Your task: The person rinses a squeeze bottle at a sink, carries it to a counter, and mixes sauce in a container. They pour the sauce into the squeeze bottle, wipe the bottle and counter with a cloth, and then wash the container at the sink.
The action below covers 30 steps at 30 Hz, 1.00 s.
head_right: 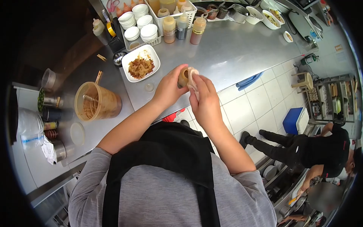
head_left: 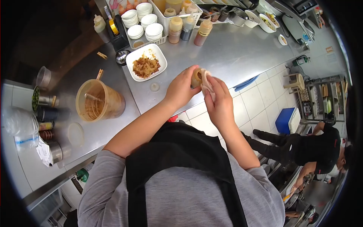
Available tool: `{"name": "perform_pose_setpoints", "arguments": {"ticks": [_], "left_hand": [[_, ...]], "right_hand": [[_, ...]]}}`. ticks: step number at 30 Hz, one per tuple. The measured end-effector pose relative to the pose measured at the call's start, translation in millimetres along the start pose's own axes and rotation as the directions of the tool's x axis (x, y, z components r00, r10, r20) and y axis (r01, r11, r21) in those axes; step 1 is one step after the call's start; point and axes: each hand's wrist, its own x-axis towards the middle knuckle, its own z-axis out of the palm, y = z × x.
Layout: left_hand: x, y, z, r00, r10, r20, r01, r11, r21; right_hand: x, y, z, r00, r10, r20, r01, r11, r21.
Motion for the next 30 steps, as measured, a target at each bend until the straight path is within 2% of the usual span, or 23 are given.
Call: {"name": "perform_pose_setpoints", "arguments": {"ticks": [2,3,4,6,7,8,10,11,12,13,14,15,16,18,20,22,23,24,25,26,27,28,30], "left_hand": [[0.6,-3.3,0.5,0.999,-0.014,-0.041,0.014,1.0,0.01],[1.5,-3.4,-0.1,0.998,-0.022,-0.052,0.022,1.0,0.013],[1.8,-2.9,0.0,0.998,-0.053,-0.022,0.053,0.999,-0.001],[-3.0,-2.6,-1.6,0.996,-0.094,-0.007,0.094,0.995,-0.012],[-8.8,-1.9,-1.9,0.995,-0.03,-0.098,0.026,0.999,-0.043],[-13.8,-2.2,-2.1,0.982,0.029,-0.189,-0.042,0.997,-0.066],[-30.6,-27.2,-12.2,0.971,0.051,-0.233,-0.052,0.999,0.002],[-41.3,-44.1,-19.9,0.968,0.029,-0.251,0.014,0.985,0.169],[-50.6,-59.1,-25.5,0.963,0.012,-0.27,0.081,0.941,0.329],[-59.4,-72.2,-28.6,0.962,0.008,-0.274,0.088,0.938,0.335],[-68.4,-84.4,-30.1,0.939,-0.041,-0.341,0.178,0.907,0.381],[-73.3,-91.1,-30.4,0.91,-0.081,-0.406,0.265,0.868,0.421],[-75.0,-90.9,-29.5,0.912,-0.078,-0.404,0.263,0.865,0.427],[-77.5,-88.6,-24.3,0.952,-0.087,-0.292,0.202,0.898,0.391],[-80.4,-101.7,-18.0,0.954,-0.068,-0.291,0.195,0.881,0.432],[-76.5,-96.2,-17.6,0.958,-0.048,-0.282,0.183,0.861,0.475],[-72.4,-87.6,-19.9,0.927,-0.256,-0.274,0.328,0.908,0.261],[-65.3,-73.9,-24.2,0.865,-0.453,-0.216,0.471,0.881,0.041],[-53.3,-52.5,-28.3,0.871,-0.444,-0.211,0.463,0.885,0.049],[-39.0,-23.7,-30.7,0.911,-0.335,-0.239,0.309,0.941,-0.141],[-28.0,-0.8,-31.2,0.93,-0.231,-0.287,0.135,0.938,-0.32],[-19.0,12.2,-31.1,0.933,-0.226,-0.281,0.133,0.94,-0.315],[0.8,30.3,-32.0,0.992,0.064,-0.106,-0.052,0.992,0.112]], "right_hand": [[-4.8,-0.8,-7.7,0.997,0.037,0.071,-0.042,0.996,0.076],[-7.0,4.4,-10.7,0.964,0.206,0.169,-0.254,0.905,0.341],[-8.1,9.8,-15.0,0.89,0.334,0.311,-0.455,0.703,0.546],[1.9,31.7,-26.6,0.886,0.368,0.281,-0.455,0.58,0.676],[6.7,45.9,-28.7,0.865,0.435,0.25,-0.458,0.482,0.747],[14.5,57.7,-33.6,0.833,0.471,0.289,-0.478,0.351,0.805],[20.3,104.2,-26.3,0.866,0.476,0.151,-0.467,0.663,0.585],[20.2,121.6,-21.1,0.868,0.469,0.161,-0.466,0.661,0.589],[19.6,136.8,-16.2,0.959,0.271,-0.075,-0.255,0.951,0.177],[23.0,133.0,-14.0,0.982,-0.033,-0.184,-0.028,0.947,-0.319],[17.4,124.2,-4.2,0.958,0.278,-0.072,-0.273,0.96,0.065],[15.0,117.6,8.6,0.965,0.25,0.074,-0.26,0.907,0.33],[13.7,113.0,20.6,0.963,0.181,0.201,-0.265,0.78,0.567],[14.8,99.9,42.4,0.978,-0.054,0.201,-0.032,0.917,0.398],[16.5,95.6,65.2,0.989,-0.047,0.14,-0.035,0.846,0.532],[12.0,96.4,82.6,0.992,0.009,0.129,-0.08,0.831,0.551],[11.1,97.4,88.5,0.99,0.061,0.128,-0.124,0.813,0.569],[10.9,94.5,90.0,0.991,0.066,0.117,-0.122,0.812,0.571],[9.6,91.2,90.5,0.987,0.095,0.129,-0.152,0.813,0.562],[8.7,88.5,91.8,0.982,0.125,0.143,-0.185,0.812,0.554],[8.3,87.0,94.2,0.991,0.104,0.088,-0.136,0.814,0.565],[6.7,88.6,96.2,0.991,0.109,0.081,-0.136,0.812,0.568],[4.1,92.4,100.2,0.991,0.111,0.07,-0.131,0.795,0.592]]}}
